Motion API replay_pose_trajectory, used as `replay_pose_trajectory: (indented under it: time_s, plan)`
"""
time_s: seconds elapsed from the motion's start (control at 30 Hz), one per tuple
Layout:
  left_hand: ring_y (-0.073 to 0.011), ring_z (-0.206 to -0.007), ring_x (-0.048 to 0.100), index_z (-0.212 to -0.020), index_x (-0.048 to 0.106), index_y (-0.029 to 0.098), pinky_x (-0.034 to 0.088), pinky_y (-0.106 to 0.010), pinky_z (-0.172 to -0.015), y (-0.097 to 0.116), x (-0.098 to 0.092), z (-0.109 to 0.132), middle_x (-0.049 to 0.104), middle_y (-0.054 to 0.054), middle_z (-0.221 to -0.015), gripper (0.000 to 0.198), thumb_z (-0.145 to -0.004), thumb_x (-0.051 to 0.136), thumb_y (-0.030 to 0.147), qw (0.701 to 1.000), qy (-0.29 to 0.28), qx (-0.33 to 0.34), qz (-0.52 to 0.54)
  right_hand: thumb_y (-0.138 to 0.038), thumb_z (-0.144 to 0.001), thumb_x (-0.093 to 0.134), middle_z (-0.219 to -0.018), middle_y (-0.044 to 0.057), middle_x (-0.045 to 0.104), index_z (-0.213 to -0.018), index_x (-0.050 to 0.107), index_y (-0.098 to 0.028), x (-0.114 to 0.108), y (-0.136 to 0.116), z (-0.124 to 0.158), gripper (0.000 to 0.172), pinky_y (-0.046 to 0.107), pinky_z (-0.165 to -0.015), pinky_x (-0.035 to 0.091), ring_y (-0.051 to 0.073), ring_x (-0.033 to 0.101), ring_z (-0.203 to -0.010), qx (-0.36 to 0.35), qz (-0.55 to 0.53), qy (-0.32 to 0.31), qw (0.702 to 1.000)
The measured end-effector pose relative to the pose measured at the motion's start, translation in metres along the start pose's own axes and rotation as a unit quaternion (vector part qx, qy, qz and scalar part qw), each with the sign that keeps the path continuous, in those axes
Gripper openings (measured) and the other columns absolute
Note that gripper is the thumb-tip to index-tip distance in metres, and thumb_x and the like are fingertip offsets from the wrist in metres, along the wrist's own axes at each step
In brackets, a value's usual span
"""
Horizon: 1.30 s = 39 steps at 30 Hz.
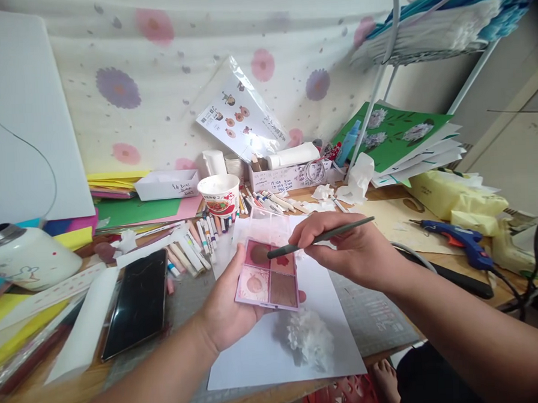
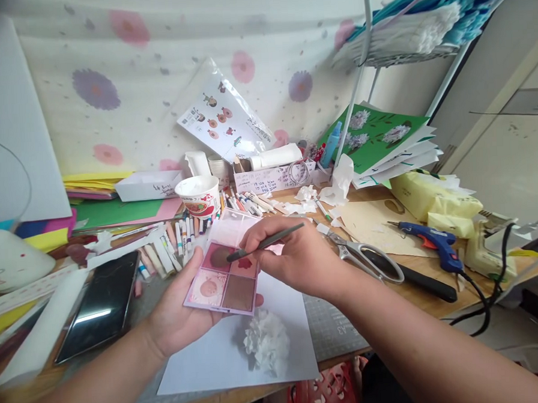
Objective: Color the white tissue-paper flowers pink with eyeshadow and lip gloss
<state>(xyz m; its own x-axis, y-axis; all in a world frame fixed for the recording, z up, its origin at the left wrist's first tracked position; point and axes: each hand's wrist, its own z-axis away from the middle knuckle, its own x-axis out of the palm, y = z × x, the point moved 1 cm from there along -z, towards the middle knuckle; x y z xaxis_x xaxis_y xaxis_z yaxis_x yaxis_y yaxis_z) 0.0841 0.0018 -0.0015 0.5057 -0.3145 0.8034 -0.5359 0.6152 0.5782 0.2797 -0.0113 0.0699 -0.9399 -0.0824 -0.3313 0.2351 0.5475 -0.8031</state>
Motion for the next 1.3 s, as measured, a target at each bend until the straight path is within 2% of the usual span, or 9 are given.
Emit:
replay_pose_trajectory:
  time_s: [0.17, 0.33, 0.5, 0.6, 0.73, 0.9, 1.1, 1.23, 1.3]
  plan:
    - [-0.0308, -0.097, 0.074, -0.112, 0.071, 0.015, 0.053, -0.062, -0.092, 0.0, 0.002, 0.0, 0.078, -0.014, -0.109, 0.055, -0.103, 0.031, 0.052, 1.0, 0.004, 0.0, 0.0, -0.003, -0.073, 0.06, -0.079, 0.003, 0.075, -0.063, 0.066, -0.02, -0.004, -0.003, 0.001, 0.02, 0.029, -0.068, 0.057, 0.016, 0.071, -0.075, -0.004, 0.018, -0.038, 0.999]
    - [-0.0335, -0.093, 0.074, -0.109, 0.071, 0.013, 0.051, -0.067, -0.091, 0.0, 0.002, 0.0, 0.078, -0.016, -0.105, 0.054, -0.103, 0.034, 0.051, 0.999, 0.03, 0.0, -0.021, -0.006, -0.074, 0.062, -0.076, 0.003, 0.075, -0.061, 0.065, -0.02, 0.001, -0.006, 0.001, 0.019, 0.032, -0.069, 0.058, 0.017, 0.071, -0.074, 0.005, 0.013, -0.037, 0.999]
    - [-0.0309, -0.094, 0.073, -0.119, 0.067, 0.015, 0.058, -0.057, -0.084, 0.023, -0.003, -0.003, 0.076, -0.015, -0.111, 0.052, -0.103, 0.032, 0.05, 0.991, 0.081, 0.095, -0.045, -0.017, -0.076, 0.068, -0.087, 0.005, 0.075, -0.076, 0.067, -0.019, -0.013, -0.002, -0.003, 0.002, 0.033, -0.074, 0.058, 0.018, 0.071, -0.082, 0.033, -0.038, 0.078, 0.996]
    - [-0.0301, -0.106, 0.069, -0.129, 0.061, 0.02, 0.06, -0.048, -0.078, 0.044, -0.007, -0.005, 0.07, -0.013, -0.125, 0.052, -0.103, 0.031, 0.053, 0.976, 0.109, 0.181, -0.056, -0.022, -0.079, 0.067, -0.086, 0.005, 0.073, -0.085, 0.066, -0.019, -0.026, 0.008, -0.004, 0.008, 0.033, -0.075, 0.057, 0.018, 0.07, -0.08, 0.064, 0.041, 0.112, 0.991]
    - [-0.0299, -0.11, 0.066, -0.13, 0.06, 0.026, 0.061, -0.046, -0.073, 0.058, -0.011, -0.006, 0.065, -0.009, -0.134, 0.05, -0.102, 0.031, 0.054, 0.96, 0.139, 0.235, -0.059, -0.025, -0.079, 0.068, -0.072, 0.003, 0.07, -0.08, 0.064, -0.019, -0.018, 0.02, -0.003, 0.008, 0.03, -0.064, 0.054, 0.017, 0.067, -0.067, 0.104, 0.124, 0.063, 0.985]
    - [-0.0296, -0.104, 0.067, -0.128, 0.062, 0.021, 0.06, -0.043, -0.069, 0.056, -0.007, -0.005, 0.066, -0.012, -0.129, 0.049, -0.101, 0.035, 0.053, 0.962, 0.148, 0.221, -0.059, -0.021, -0.077, 0.07, -0.069, 0.0, 0.069, -0.075, 0.066, -0.02, 0.01, 0.023, -0.004, 0.004, 0.028, -0.062, 0.047, 0.015, 0.063, -0.064, 0.095, 0.2, -0.028, 0.975]
    - [-0.0273, -0.097, 0.068, -0.127, 0.062, 0.022, 0.059, -0.041, -0.068, 0.055, -0.004, -0.005, 0.07, -0.01, -0.121, 0.05, -0.101, 0.035, 0.054, 0.963, 0.154, 0.214, -0.056, -0.023, -0.082, 0.065, -0.072, 0.002, 0.07, -0.079, 0.066, -0.02, 0.011, 0.018, -0.007, 0.004, 0.028, -0.064, 0.047, 0.016, 0.064, -0.066, 0.087, 0.259, -0.015, 0.962]
    - [-0.0273, -0.094, 0.068, -0.13, 0.06, 0.021, 0.059, -0.041, -0.069, 0.055, -0.002, -0.005, 0.071, -0.011, -0.117, 0.055, -0.101, 0.031, 0.057, 0.963, 0.16, 0.208, -0.055, -0.019, -0.078, 0.068, -0.074, 0.001, 0.072, -0.076, 0.066, -0.021, 0.013, 0.014, -0.007, 0.003, 0.027, -0.066, 0.047, 0.015, 0.065, -0.069, 0.065, 0.269, -0.063, 0.959]
    - [-0.0267, -0.092, 0.069, -0.131, 0.06, 0.021, 0.058, -0.04, -0.067, 0.055, -0.001, -0.004, 0.071, -0.01, -0.116, 0.054, -0.101, 0.032, 0.056, 0.964, 0.159, 0.207, -0.055, -0.016, -0.077, 0.066, -0.073, 0.001, 0.072, -0.073, 0.065, -0.02, 0.012, 0.012, -0.007, 0.006, 0.027, -0.065, 0.046, 0.016, 0.064, -0.069, 0.062, 0.282, -0.059, 0.956]
